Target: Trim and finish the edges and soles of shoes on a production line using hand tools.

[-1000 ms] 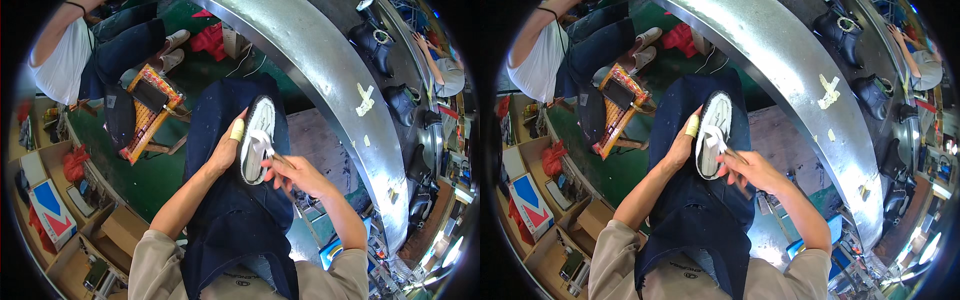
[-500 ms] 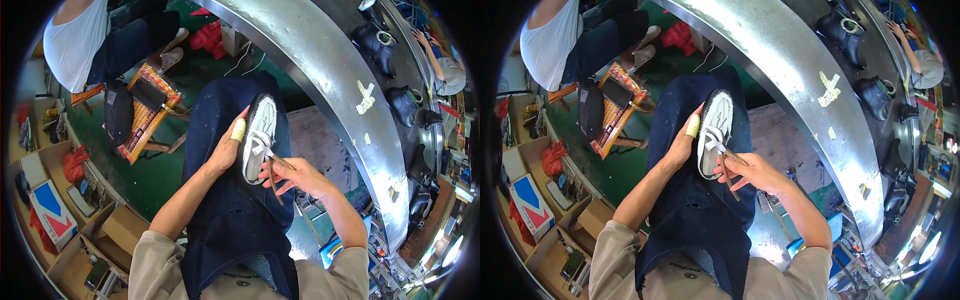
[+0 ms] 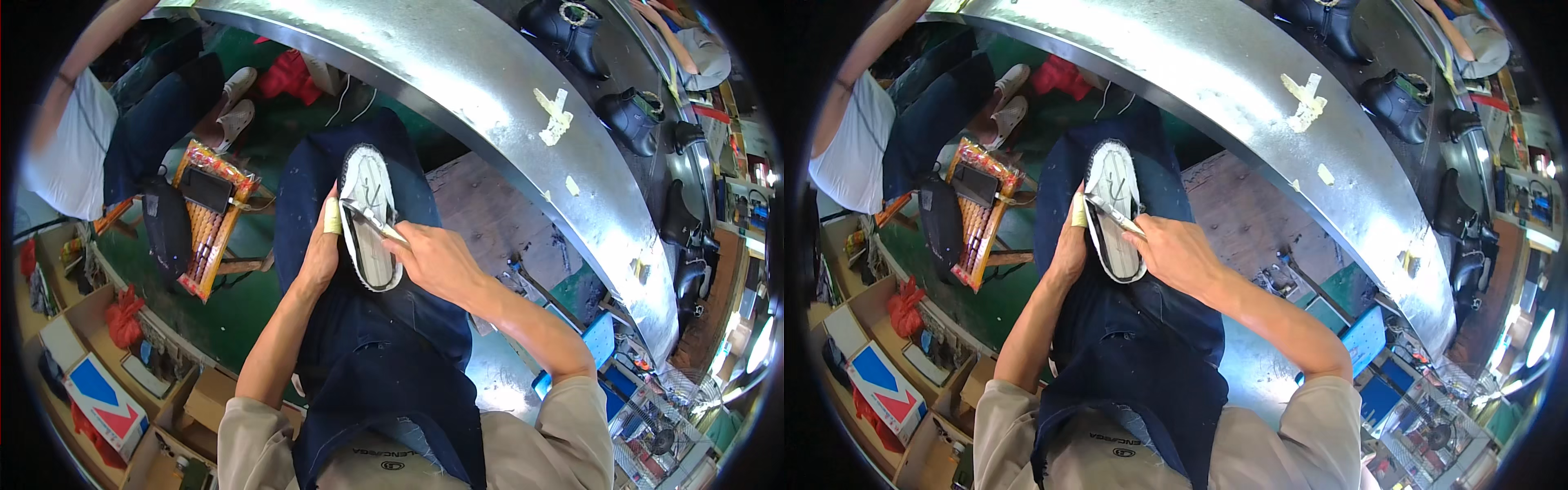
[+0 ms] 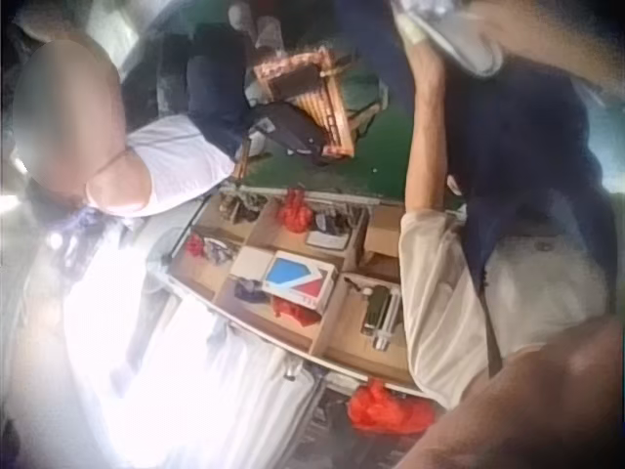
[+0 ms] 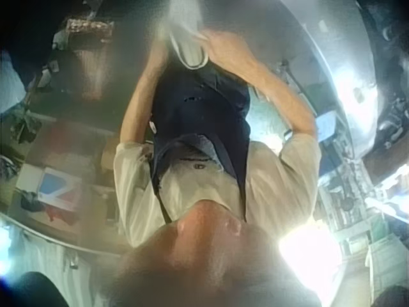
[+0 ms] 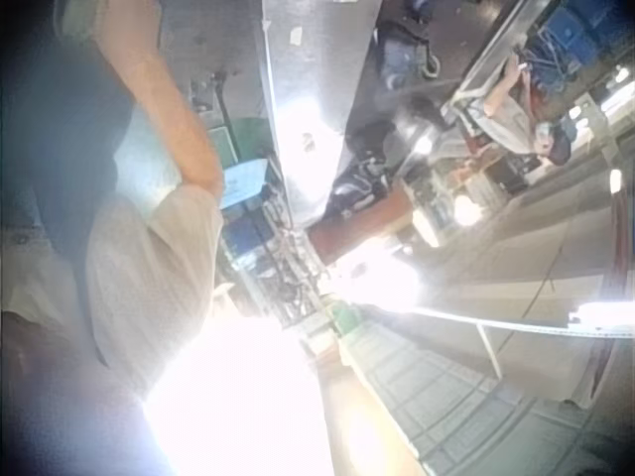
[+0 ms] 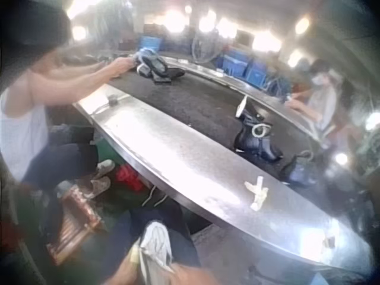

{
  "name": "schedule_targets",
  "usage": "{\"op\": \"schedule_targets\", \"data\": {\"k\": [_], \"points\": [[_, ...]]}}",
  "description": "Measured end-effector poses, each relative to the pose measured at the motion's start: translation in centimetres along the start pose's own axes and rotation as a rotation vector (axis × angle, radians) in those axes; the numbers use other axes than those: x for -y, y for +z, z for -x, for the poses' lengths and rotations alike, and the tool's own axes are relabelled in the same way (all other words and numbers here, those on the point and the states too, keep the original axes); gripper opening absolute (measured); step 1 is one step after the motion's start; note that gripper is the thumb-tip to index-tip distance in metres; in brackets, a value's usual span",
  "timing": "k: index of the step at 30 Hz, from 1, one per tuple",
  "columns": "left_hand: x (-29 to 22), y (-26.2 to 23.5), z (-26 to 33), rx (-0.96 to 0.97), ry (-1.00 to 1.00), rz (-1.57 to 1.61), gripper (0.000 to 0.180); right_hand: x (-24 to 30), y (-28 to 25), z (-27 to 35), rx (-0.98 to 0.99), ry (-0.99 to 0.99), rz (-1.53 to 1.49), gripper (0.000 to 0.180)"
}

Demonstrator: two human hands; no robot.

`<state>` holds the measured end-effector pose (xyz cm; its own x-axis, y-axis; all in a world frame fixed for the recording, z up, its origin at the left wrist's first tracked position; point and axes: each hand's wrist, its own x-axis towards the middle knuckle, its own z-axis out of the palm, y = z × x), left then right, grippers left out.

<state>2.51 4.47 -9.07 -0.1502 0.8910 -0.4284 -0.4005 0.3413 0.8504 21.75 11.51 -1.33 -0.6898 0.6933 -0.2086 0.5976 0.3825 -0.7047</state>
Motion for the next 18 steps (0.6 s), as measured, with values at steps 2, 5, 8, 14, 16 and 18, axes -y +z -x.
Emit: {"op": "schedule_targets", "data": {"k": [2, 5, 8, 14, 16, 18], "points": [[0.1, -0.2, 0.0, 0.024, 0.063, -0.130, 0.065, -0.4, -0.8, 0.1, 0.002, -0.003, -0.079, 0.025], [-0.2, 0.5, -0.2, 0.080, 0.116, -0.194, 0.070, -1.2, -3.3, 0.4, 0.002, -0.129, -0.036, 0.023], [-0.8, 1.0, 0.2, 0.086, 0.170, -0.227, 0.070, 0.1, -5.8, -0.8, 0.245, -0.091, 0.231, 0.021], [0.4, 0.4, 0.6, 0.066, 0.096, -0.138, 0.074, 1.4, -5.9, -1.6, 0.294, -0.189, 0.370, 0.021], [0.1, 0.8, 0.3, 0.037, 0.027, 0.001, 0.072, -0.5, -4.4, -1.4, 0.225, -0.096, 0.257, 0.026], [-1.3, 1.2, 0.0, 0.112, -0.047, 0.223, 0.068, -2.3, -1.7, -0.1, 0.140, -0.068, 0.178, 0.028]]}}
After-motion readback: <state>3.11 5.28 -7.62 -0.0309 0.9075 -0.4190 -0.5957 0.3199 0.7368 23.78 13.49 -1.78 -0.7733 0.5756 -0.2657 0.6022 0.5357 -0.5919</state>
